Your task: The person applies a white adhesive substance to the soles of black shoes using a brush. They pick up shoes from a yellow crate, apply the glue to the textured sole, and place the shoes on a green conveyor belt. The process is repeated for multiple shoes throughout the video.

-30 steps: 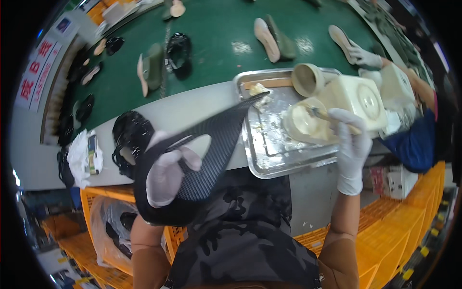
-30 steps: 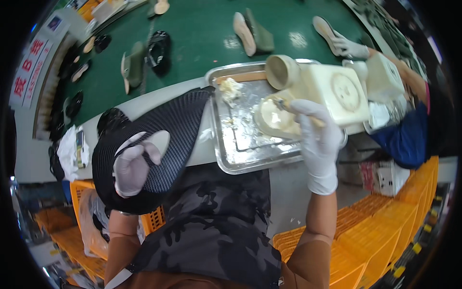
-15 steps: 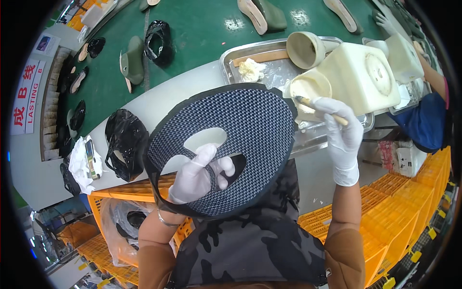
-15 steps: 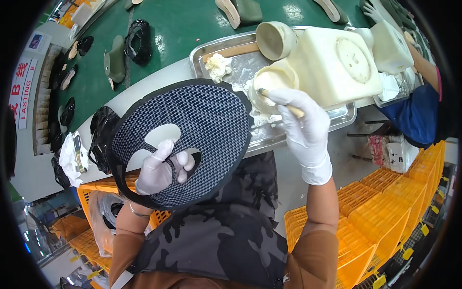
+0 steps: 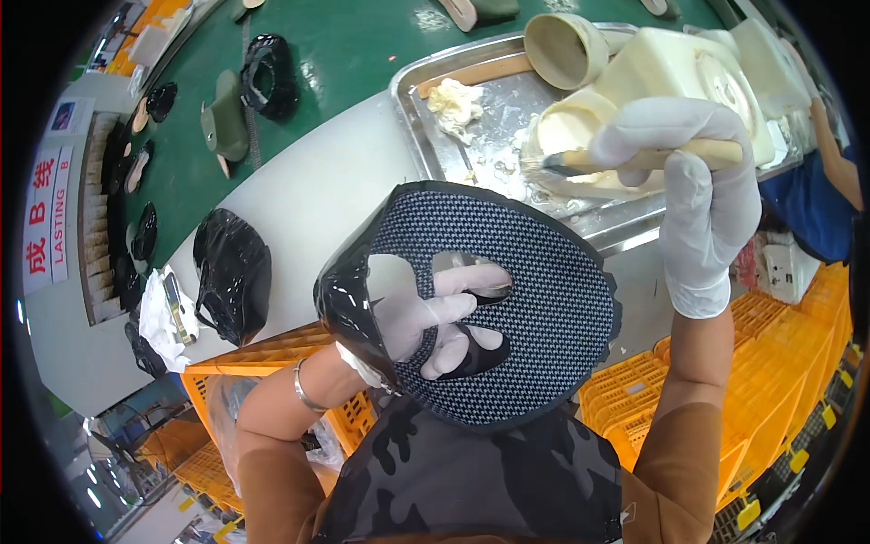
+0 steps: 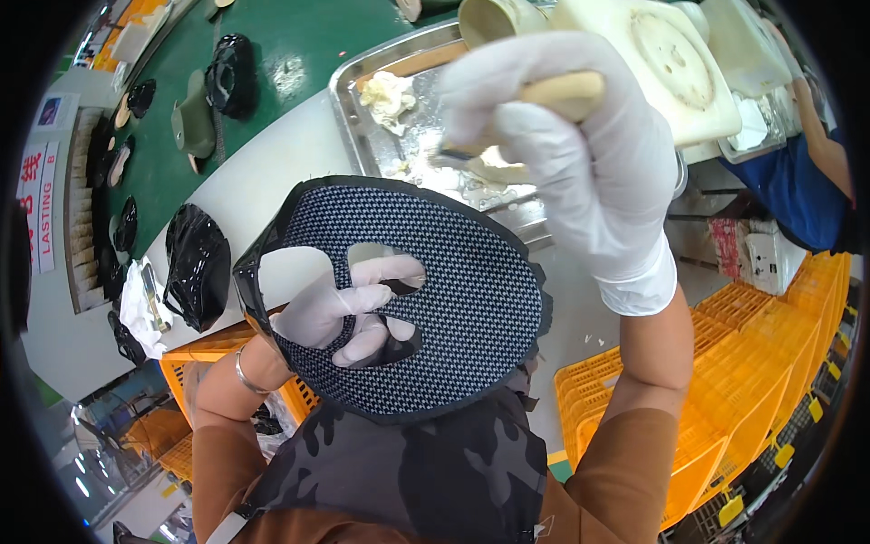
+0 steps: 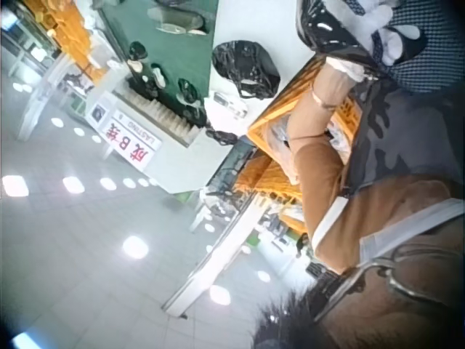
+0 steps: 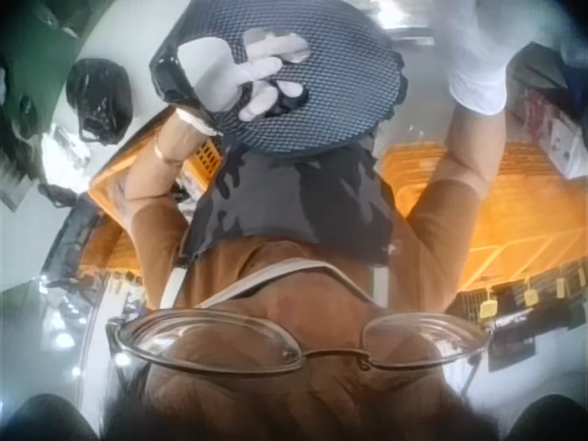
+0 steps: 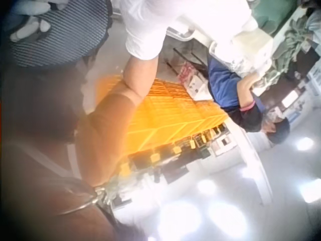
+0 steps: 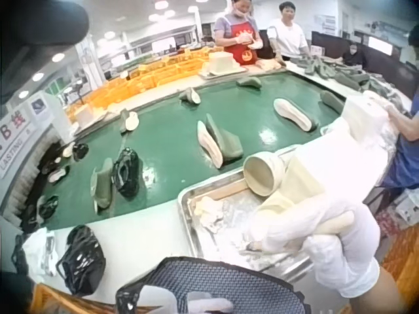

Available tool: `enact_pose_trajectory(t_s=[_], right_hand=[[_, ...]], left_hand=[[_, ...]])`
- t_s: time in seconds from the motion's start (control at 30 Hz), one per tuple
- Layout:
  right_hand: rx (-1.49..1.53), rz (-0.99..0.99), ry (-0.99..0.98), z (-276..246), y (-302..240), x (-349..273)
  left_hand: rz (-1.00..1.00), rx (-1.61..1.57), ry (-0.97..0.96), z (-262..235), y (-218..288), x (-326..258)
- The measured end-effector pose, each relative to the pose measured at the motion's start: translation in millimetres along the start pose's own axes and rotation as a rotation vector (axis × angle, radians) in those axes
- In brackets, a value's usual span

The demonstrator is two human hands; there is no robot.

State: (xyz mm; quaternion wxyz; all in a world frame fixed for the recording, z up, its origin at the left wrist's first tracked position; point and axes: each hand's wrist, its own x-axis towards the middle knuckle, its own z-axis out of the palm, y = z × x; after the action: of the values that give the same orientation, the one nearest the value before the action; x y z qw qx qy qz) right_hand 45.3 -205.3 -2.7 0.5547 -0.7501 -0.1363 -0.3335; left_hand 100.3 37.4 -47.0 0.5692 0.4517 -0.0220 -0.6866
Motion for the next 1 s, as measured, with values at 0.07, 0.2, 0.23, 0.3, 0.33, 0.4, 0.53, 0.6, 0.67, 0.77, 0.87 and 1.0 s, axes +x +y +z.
enact_pose_trajectory(t_s=[0.07,0.2,0.23,0.3,0.33,0.4,0.53,0.6,0.67,0.77,0.87,1.0], right_hand=[[-0.015,-0.015,-0.088,-7.4,-2.3,2.1],[-0.033,0.084,-0.286,-10.9,-9.3,11.9],[-0.007,0.089,-0.330,-12.2,-7.0,13.8],[0.043,0.106,-0.421,-16.4,-2.3,17.3],[-0.006,0.118,-0.421,-17.3,-1.1,15.3],[-0.102,0.143,-0.425,-16.9,0.5,10.6],[-0.299,0.175,-0.458,-22.8,-5.3,3.8],[-0.287,0.160,-0.465,-28.1,-9.9,3.0],[-0.108,0.131,-0.324,-25.1,-11.5,1.0],[-0.006,0.080,-0.161,-4.4,-12.4,-1.4],[-0.065,0.106,-0.167,2.1,-15.5,-1.7],[-0.238,0.178,-0.405,-20.1,-15.1,-11.0]], left_hand=[[-0.090,-0.015,-0.009,4.4,5.8,7.3],[-0.091,0.032,-0.033,6.2,7.3,24.4],[-0.112,0.021,-0.057,4.9,8.0,26.0],[-0.132,0.066,-0.055,9.0,11.5,28.3],[-0.130,0.125,-0.029,17.9,17.0,28.4],[-0.133,0.217,0.006,24.0,18.9,30.0],[-0.168,0.421,0.032,24.7,25.6,28.0],[-0.135,0.313,0.098,25.4,20.9,22.6],[-0.107,0.276,0.028,22.6,21.2,19.9],[-0.076,0.323,0.046,26.8,19.2,15.3],[-0.103,0.385,0.150,31.1,16.8,10.4],[0.135,0.382,0.061,5.1,-1.9,-1.7]])
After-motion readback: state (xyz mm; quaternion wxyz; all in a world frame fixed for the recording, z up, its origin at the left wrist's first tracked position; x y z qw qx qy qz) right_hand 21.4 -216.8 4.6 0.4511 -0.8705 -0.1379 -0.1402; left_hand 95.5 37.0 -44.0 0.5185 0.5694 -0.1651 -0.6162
